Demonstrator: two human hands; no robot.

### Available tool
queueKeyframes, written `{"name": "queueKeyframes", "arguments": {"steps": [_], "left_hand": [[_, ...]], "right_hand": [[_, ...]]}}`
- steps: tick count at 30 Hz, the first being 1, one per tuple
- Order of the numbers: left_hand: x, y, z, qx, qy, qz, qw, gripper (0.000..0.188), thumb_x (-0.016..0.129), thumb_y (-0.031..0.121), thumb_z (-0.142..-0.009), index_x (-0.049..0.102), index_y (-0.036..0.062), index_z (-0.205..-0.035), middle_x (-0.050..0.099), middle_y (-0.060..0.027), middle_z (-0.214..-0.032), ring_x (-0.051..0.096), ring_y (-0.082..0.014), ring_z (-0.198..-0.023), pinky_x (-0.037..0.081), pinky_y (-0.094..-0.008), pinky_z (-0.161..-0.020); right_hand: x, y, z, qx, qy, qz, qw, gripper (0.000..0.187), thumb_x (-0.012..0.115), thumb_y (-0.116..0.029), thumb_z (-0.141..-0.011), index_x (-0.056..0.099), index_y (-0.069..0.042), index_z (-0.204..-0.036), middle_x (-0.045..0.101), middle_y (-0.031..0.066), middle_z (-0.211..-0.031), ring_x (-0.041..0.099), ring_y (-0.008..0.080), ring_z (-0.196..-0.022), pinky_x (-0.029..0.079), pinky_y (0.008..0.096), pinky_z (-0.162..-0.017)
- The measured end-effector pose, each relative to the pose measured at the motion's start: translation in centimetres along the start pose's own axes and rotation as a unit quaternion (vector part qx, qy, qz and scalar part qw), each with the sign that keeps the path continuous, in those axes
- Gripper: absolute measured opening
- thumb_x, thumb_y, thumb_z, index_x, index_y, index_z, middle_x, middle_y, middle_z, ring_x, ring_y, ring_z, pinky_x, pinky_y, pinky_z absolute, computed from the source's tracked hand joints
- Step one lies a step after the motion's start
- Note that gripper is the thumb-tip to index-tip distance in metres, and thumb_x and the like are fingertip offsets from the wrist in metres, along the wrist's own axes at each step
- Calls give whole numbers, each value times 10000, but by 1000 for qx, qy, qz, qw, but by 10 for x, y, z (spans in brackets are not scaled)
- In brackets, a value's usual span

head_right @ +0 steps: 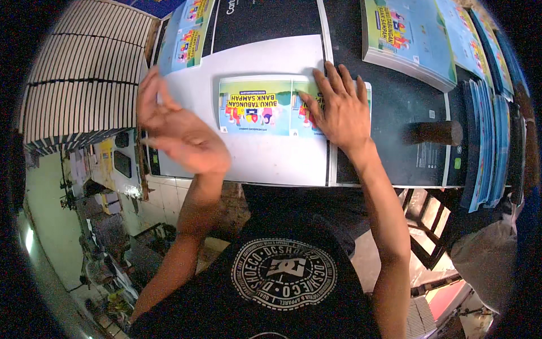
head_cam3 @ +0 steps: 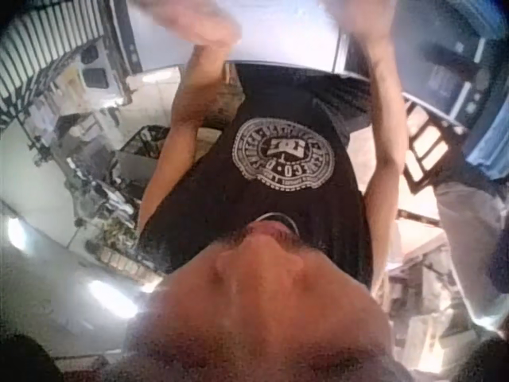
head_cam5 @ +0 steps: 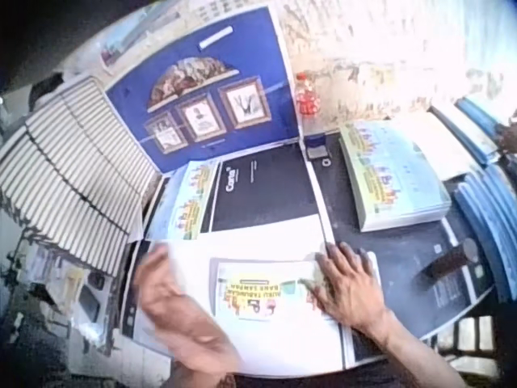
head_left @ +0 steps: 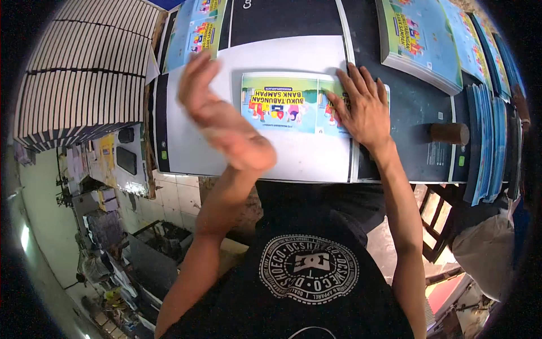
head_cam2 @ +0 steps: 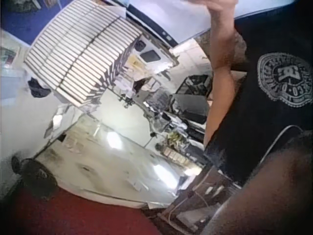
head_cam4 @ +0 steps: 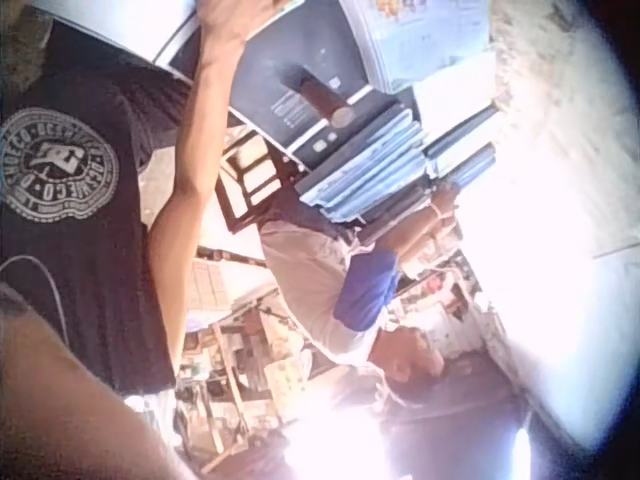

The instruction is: The person repeatedly folds printed paper sheets in half and presses the creases flat by hand and with a cylindrical wooden tool.

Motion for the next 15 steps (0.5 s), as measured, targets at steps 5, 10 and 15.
{"name": "queueKeyframes", "arguments": {"steps": [5,10,15], "left_hand": [[-22,-110,86,-274,-216,-312,884,475,306,283,-1079,522,-35,-1358,507,-232,-1416,470,-398,-1330,314,-491,-1159],[-41,-109,72,-224,-22,-154,962,401,441,244,-1068,551,-28,-1340,521,-211,-1406,476,-371,-1329,354,-459,-1126],[40,-56,4,-87,-377,-188,903,551,744,354,-926,594,-24,-1298,566,-217,-1367,527,-356,-1306,406,-468,-1094]], "right_hand": [[-1,-1,1,10,-8,-5,1000,612,516,-538,-1023,560,-108,-1456,485,154,-1561,408,364,-1475,287,579,-1207],[-2,2,-2,13,-4,-19,1000,624,543,-521,-1015,551,-79,-1456,497,165,-1547,420,366,-1465,291,577,-1205],[-28,5,6,3,72,-106,992,583,652,-378,-975,553,-42,-1440,505,169,-1538,445,364,-1441,304,559,-1194]]}}
Point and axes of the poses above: each hand's wrist, its own z-axis away from the middle knuckle, its own x-axis out of the palm, y = z × x, the point moved 6 cm from there along -z, towards the middle knuckle
